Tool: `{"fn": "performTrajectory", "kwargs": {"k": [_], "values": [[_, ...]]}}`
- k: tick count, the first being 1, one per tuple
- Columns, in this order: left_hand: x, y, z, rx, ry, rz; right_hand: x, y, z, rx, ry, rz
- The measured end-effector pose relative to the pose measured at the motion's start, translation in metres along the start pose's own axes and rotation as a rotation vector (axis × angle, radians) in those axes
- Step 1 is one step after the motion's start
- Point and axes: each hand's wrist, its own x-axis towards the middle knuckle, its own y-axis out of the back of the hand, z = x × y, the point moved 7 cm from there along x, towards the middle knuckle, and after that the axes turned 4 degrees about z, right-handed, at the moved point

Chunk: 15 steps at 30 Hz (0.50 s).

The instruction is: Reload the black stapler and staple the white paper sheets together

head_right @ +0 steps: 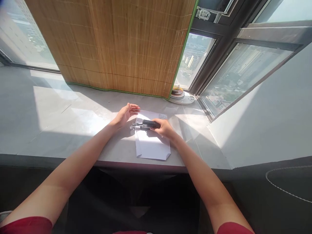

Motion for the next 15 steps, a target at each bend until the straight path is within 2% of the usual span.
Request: {"fn": "performTrajectory", "kwargs": {"k": [3, 5, 7, 10, 12, 15], "values": [[-0.001, -0.002, -0.019, -0.180, 0.257, -0.009, -0.004, 0.009, -0.029, -0.080, 0.131, 0.165], [-0.006, -0.006, -0.029, -0.204, 0.434, -0.050, -0.009, 0.016, -0.053, -0.232, 0.290, 0.283], [-0.011, -0.010, -0.032, -0.213, 0.560, -0.086, -0.014, 0.012, -0.073, -0.440, 0.467, 0.328], [-0.016, -0.015, -0.027, -0.253, 0.616, -0.112, -0.019, -0.004, -0.081, -0.700, 0.627, 0.286], [-0.018, -0.017, -0.025, -0.261, 0.620, -0.120, -0.020, -0.011, -0.079, -0.771, 0.649, 0.269], [-0.018, -0.018, -0.024, -0.218, 0.590, -0.141, -0.020, -0.013, -0.076, -0.748, 0.613, 0.278]]}}
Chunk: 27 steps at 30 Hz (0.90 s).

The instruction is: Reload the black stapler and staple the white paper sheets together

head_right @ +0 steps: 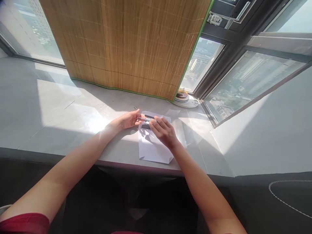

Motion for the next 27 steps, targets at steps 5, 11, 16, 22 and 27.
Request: {"fn": "performTrajectory", "kwargs": {"k": [5, 11, 16, 22, 27], "values": [[-0.006, 0.035, 0.035, 0.495, -0.396, 0.423, -0.014, 0.011, 0.034, 0.233, -0.516, 0.119], [-0.013, 0.065, 0.060, 1.329, -0.538, 0.877, -0.063, -0.016, 0.056, 0.626, -0.951, -0.128], [0.007, 0.064, 0.042, 1.530, -0.549, 0.711, -0.070, -0.021, 0.053, 0.614, -0.948, -0.117], [0.013, 0.072, 0.042, 1.470, -0.611, 0.697, -0.064, -0.018, 0.050, 0.597, -0.908, -0.107], [0.008, 0.071, 0.046, 1.382, -0.621, 0.674, -0.065, -0.017, 0.050, 0.590, -0.897, -0.112]]}}
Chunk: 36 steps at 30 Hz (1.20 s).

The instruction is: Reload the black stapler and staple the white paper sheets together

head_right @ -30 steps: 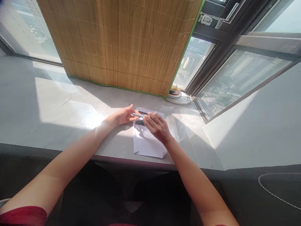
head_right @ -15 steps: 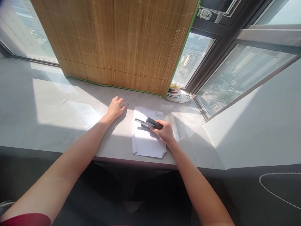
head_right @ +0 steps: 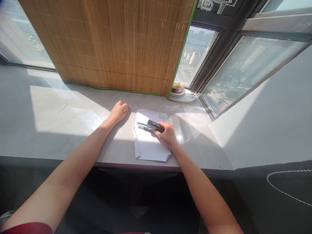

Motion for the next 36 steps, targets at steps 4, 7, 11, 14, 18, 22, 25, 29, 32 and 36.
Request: {"fn": "performTrajectory", "kwargs": {"k": [4, 7, 11, 14, 18, 22, 25, 29, 32, 36], "values": [[0.001, 0.015, 0.006, -0.266, 0.082, 0.135, 0.000, 0.000, 0.000, -0.005, 0.004, -0.007], [0.001, 0.018, 0.008, -0.680, 0.225, 0.223, 0.000, -0.001, 0.000, -0.009, 0.018, -0.012], [-0.002, 0.008, 0.032, -1.198, 0.270, 0.105, 0.001, 0.005, -0.004, 0.019, 0.098, 0.035], [-0.010, 0.008, 0.060, -1.375, 0.205, -0.049, 0.007, 0.028, -0.024, -0.018, 0.256, 0.282], [-0.022, 0.011, 0.090, -1.443, 0.107, -0.247, 0.032, 0.022, -0.074, -0.177, 0.528, 0.221], [-0.030, 0.009, 0.100, -1.446, 0.083, -0.355, 0.061, -0.015, -0.106, -0.277, 0.694, -0.027], [-0.033, 0.009, 0.100, -1.435, 0.076, -0.372, 0.074, -0.034, -0.107, -0.259, 0.736, -0.113], [-0.035, 0.011, 0.102, -1.410, 0.052, -0.392, 0.078, -0.032, -0.097, -0.178, 0.687, -0.079], [-0.037, 0.009, 0.107, -1.365, 0.067, -0.442, 0.075, -0.027, -0.097, -0.124, 0.620, -0.085], [-0.030, 0.009, 0.100, -1.351, 0.069, -0.355, 0.079, -0.004, -0.090, -0.041, 0.560, -0.004]]}}
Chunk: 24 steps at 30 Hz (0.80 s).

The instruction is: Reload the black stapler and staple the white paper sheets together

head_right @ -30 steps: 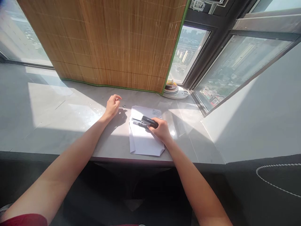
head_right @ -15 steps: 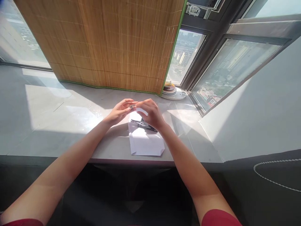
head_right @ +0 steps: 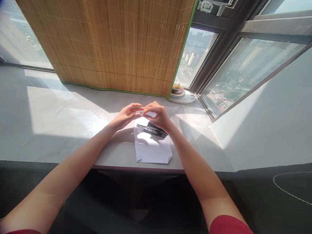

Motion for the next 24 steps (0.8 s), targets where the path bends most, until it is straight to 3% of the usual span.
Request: {"fn": "performTrajectory", "kwargs": {"k": [3, 5, 8, 12, 15, 18, 20, 24], "values": [[0.003, 0.049, 0.008, 0.255, -0.144, 0.404, -0.012, 0.048, 0.046, -0.090, -0.151, 0.225], [-0.001, 0.081, 0.015, 0.642, -0.189, 0.640, -0.031, 0.086, 0.090, -0.194, -0.293, 0.353], [0.005, 0.101, 0.009, 1.017, -0.159, 0.581, -0.068, 0.125, 0.156, -0.306, -0.536, 0.370], [0.013, 0.102, -0.012, 1.139, -0.117, 0.363, -0.100, 0.136, 0.204, -0.430, -0.692, 0.319], [0.015, 0.099, -0.018, 1.191, -0.111, 0.340, -0.108, 0.128, 0.221, -0.434, -0.791, 0.311], [0.014, 0.095, -0.013, 1.193, -0.128, 0.405, -0.104, 0.127, 0.220, -0.494, -0.723, 0.390], [0.014, 0.089, -0.010, 1.075, -0.133, 0.429, -0.102, 0.126, 0.218, -0.545, -0.675, 0.414], [0.013, 0.069, -0.013, 0.744, -0.092, 0.340, -0.105, 0.112, 0.229, -0.539, -0.767, 0.228]]}}
